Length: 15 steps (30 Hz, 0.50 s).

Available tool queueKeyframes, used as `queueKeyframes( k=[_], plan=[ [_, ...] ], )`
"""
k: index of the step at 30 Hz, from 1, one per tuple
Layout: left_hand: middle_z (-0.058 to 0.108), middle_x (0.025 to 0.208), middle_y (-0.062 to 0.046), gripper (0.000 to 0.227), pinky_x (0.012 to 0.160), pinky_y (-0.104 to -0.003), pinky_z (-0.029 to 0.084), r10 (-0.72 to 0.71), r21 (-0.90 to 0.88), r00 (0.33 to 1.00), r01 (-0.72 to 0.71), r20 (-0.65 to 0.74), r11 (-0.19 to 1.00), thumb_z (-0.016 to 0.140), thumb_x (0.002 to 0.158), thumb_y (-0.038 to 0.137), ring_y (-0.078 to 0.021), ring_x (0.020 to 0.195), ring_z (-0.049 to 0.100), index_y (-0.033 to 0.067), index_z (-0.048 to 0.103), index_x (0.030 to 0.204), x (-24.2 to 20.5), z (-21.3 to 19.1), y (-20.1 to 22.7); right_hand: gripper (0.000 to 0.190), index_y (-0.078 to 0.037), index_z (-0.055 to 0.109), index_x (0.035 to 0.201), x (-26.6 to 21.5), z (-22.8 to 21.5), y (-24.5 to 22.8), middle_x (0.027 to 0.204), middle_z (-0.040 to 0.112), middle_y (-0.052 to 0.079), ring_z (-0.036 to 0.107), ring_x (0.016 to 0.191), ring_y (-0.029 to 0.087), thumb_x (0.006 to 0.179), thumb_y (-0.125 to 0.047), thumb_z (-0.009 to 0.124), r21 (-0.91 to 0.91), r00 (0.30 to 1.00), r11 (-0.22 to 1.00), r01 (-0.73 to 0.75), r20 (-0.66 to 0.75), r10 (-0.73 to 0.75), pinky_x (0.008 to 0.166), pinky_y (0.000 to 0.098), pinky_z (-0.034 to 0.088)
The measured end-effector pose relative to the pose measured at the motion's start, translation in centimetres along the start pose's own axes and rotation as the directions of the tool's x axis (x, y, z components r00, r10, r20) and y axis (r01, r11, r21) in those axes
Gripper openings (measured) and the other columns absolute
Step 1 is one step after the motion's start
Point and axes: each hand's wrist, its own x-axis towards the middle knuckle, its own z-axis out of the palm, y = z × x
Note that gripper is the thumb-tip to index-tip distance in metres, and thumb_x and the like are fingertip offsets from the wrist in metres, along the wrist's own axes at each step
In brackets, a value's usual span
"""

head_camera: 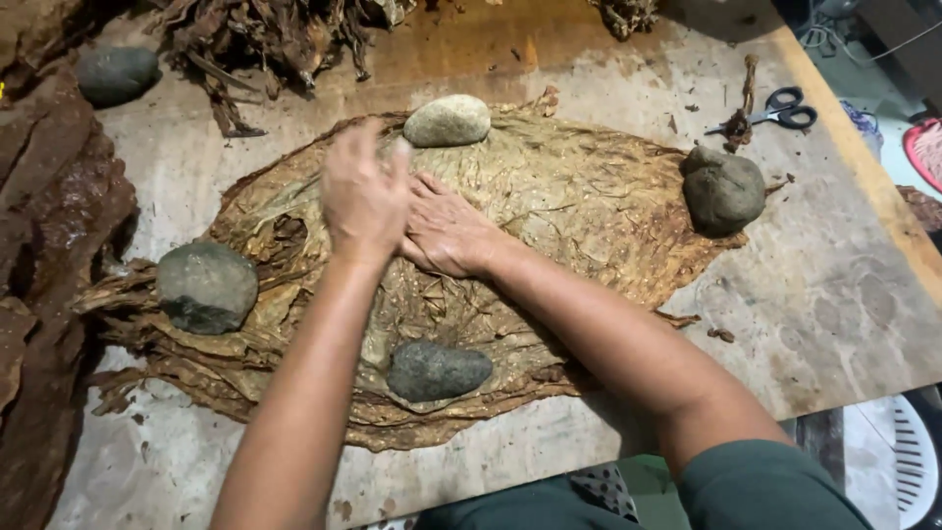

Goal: The person places several smooth stones on a large dried leaf spread on a table and presses down with both hands to flatten it. The person repeatedly adjusts the leaf edges and repositions the stones while continuing to press the leaf flat.

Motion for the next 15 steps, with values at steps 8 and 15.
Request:
queueKeyframes(
  k=[8, 15],
  plan=[
    [0.063, 0.111, -0.018, 0.046, 0.096, -0.053, 0.043, 0.044, 0.064, 0.993, -0.051, 0.108, 0.997, 0.051, 0.102, 0.047, -0.0411, 0.111, 0.060, 0.0090, 0.063, 0.124, -2.0, 2.2, -2.7, 0.047, -0.006, 0.060, 0.102, 0.2, 0.2, -0.1, 0.107, 0.061, 0.019, 0.048, 0.124, 0.034, 0.097, -0.045, 0.035, 0.070, 0.998, 0.997, 0.013, -0.068, -0.008, 0.111, 0.0490, 0.027],
    [0.063, 0.111, -0.017, 0.043, 0.096, -0.047, 0.042, -0.034, -0.093, 0.994, 0.043, 0.099, 0.995, 0.047, 0.104, 0.045, -0.0379, 0.108, 0.061, 0.0099, 0.064, 0.122, -2.2, 1.8, -2.6, 0.040, -0.009, 0.056, 0.087, 0.4, -2.8, -0.9, 0.090, 0.056, 0.015, 0.053, 0.109, 0.033, 0.098, -0.042, 0.037, 0.048, 0.998, 0.999, 0.010, -0.066, -0.007, 0.102, 0.0460, 0.034]
  ],
)
